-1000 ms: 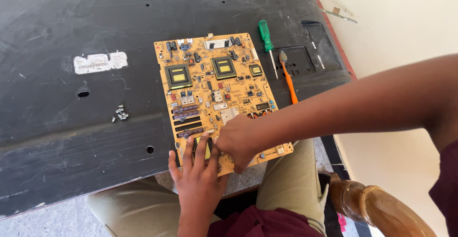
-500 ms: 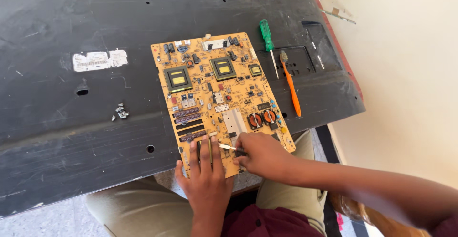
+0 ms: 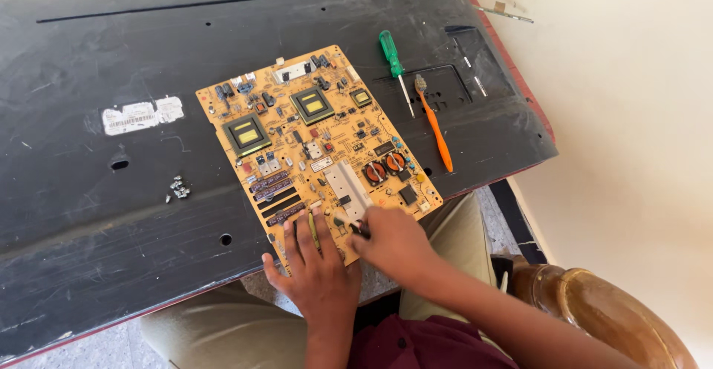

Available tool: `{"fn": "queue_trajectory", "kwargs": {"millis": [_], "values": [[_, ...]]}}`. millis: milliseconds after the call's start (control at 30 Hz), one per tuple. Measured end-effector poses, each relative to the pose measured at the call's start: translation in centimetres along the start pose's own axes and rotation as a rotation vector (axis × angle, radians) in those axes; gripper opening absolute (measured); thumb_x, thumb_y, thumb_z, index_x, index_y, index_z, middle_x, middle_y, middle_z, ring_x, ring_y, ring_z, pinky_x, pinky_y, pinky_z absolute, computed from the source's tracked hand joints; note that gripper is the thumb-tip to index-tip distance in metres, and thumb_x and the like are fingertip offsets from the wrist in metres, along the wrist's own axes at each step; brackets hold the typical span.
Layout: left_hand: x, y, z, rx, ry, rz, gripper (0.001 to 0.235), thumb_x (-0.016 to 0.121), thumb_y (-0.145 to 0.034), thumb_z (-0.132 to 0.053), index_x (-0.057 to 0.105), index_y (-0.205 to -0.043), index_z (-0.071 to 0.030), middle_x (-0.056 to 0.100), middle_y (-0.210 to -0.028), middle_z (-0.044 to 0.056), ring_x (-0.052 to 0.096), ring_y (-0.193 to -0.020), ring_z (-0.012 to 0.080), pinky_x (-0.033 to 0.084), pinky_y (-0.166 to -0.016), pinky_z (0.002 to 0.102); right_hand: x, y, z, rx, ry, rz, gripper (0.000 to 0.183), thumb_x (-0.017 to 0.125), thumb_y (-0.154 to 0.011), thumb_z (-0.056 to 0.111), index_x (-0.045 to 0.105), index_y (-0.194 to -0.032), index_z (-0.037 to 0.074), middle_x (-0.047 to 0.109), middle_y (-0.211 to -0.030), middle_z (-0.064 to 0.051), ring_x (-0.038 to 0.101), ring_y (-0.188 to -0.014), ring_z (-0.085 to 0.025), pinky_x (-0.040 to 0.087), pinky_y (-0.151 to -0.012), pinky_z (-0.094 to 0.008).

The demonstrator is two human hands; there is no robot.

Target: The person manipulates a yellow circuit board on a black work surface, using a green screwdriver to adjust components and a toothbrush to clean the board. They repeatedly handle small parts and tools while working on the electronics.

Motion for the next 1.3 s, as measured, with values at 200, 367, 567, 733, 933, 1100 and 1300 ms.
{"fn": "queue_trajectory", "kwargs": {"millis": [200,367,567,733,933,1100,1300], "values": [[-2.2,0.4,0.1,0.097,0.235,0.047,0.087,0.074,-0.07,-0.043,0.047,-0.143,-0.004,0.044,-0.148,0.023,0.039,-0.141,0.0488,0.024,-0.108,0.072,-0.1,0.6,-0.7,-0.05,-0.089,-0.075,0.029,0.075,-0.082,0.027,0.068,-0.083,-0.001,0.07,-0.074,-0.02,0.07,-0.075,-0.038,0.053,-0.067,-0.046],[-1.6,1.4,5.0,-0.575,1.237,-0.081,0.079,0.071,-0.089,-0.015,0.027,-0.153,-0.001,0.036,-0.153,0.022,0.045,-0.14,0.0347,0.051,-0.101,0.043,-2.3,0.6,-1.8,-0.079,-0.165,-0.083,0.026,0.074,-0.083,0.028,0.07,-0.082,0.002,0.065,-0.066,-0.016,0.066,-0.061,-0.032,0.05,-0.059,-0.041],[3.7,2.5,1.1,-1.016,1.948,0.478,0.046,0.067,-0.089,-0.003,0.055,-0.133,0.003,0.069,-0.116,0.018,0.067,-0.098,0.0239,0.055,-0.08,0.042,-5.2,1.3,-4.3,0.085,-0.362,0.111,0.03,0.076,-0.084,0.029,0.069,-0.078,0.0,0.062,-0.062,-0.009,0.061,-0.055,-0.018,0.05,-0.055,-0.038],[1.9,1.6,-3.6,-0.853,1.959,0.529,0.046,0.065,-0.084,0.007,0.056,-0.128,0.004,0.071,-0.11,0.02,0.071,-0.089,0.0236,0.056,-0.074,0.037,-8.0,1.4,-5.2,0.119,-0.289,0.269,0.028,0.078,-0.082,0.03,0.071,-0.086,0.004,0.063,-0.064,-0.004,0.059,-0.059,-0.012,0.048,-0.055,-0.034],[-0.4,0.2,-5.3,-0.785,1.733,0.467,0.047,0.061,-0.083,0.007,0.052,-0.129,0.003,0.073,-0.114,0.015,0.074,-0.098,0.018,0.059,-0.085,0.032,-9.1,1.4,-5.2,0.104,-0.199,0.241,0.032,0.082,-0.079,0.031,0.069,-0.081,0.001,0.063,-0.064,-0.005,0.056,-0.062,-0.011,0.044,-0.056,-0.032],[-0.3,1.0,-5.3,-0.806,1.71,0.41,0.047,0.06,-0.084,0.005,0.051,-0.13,0.002,0.073,-0.113,0.016,0.073,-0.097,0.0178,0.058,-0.084,0.032,-8.5,1.5,-6.1,0.105,-0.22,0.059,0.03,0.083,-0.078,0.027,0.07,-0.079,0.0,0.06,-0.065,-0.008,0.053,-0.06,-0.014,0.044,-0.056,-0.034],[0.4,2.5,-5.1,-0.732,1.579,0.42,0.035,0.056,-0.093,-0.005,0.055,-0.127,0.005,0.075,-0.109,0.015,0.072,-0.094,0.0149,0.057,-0.083,0.03,-8.7,1.0,-7.1,0.104,-0.122,0.0,0.026,0.081,-0.078,0.026,0.075,-0.087,0.003,0.062,-0.062,-0.007,0.056,-0.058,-0.016,0.047,-0.057,-0.034]]}}
Point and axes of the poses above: each hand's wrist, its own y-axis away from the middle knuckle, its own x-axis out of the palm, z = x × y, the point moved 8 cm from there along -y, towards the middle knuckle
